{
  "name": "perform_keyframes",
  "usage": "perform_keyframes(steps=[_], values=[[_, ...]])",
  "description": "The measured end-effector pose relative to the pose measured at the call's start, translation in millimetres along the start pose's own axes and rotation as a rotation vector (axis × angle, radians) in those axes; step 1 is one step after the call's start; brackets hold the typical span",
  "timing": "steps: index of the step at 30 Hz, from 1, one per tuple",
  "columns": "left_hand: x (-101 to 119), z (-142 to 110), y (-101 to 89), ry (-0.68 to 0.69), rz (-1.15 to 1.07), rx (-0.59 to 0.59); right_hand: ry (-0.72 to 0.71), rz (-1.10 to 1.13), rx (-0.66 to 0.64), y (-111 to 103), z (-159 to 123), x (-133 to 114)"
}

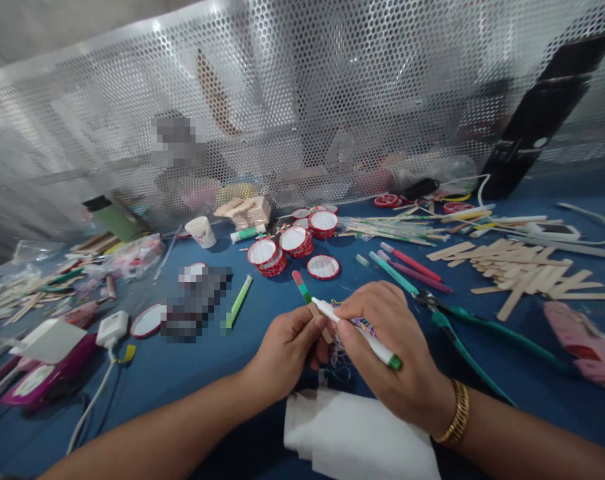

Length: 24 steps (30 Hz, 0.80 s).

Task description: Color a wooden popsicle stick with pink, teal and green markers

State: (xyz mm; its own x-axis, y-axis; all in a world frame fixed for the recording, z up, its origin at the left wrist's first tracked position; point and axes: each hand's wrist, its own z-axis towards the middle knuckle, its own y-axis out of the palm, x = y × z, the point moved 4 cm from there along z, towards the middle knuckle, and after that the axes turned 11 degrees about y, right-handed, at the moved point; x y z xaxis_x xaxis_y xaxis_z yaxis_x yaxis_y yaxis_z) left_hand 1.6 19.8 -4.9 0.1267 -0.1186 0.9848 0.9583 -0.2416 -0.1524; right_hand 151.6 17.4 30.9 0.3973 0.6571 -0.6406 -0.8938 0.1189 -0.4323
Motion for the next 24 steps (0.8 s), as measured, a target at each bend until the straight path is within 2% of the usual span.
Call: perform_keyframes(steps=[18,24], values=[[-0.7,-0.4,0.4,0.003,-0.025,0.011,-0.019,0.020,-0.001,0.3,0.3,0.6],[0.2,0.2,-0.6,0.026,0.000,0.014,-0.017,0.015,0.034,0.1,0.0,1.1]])
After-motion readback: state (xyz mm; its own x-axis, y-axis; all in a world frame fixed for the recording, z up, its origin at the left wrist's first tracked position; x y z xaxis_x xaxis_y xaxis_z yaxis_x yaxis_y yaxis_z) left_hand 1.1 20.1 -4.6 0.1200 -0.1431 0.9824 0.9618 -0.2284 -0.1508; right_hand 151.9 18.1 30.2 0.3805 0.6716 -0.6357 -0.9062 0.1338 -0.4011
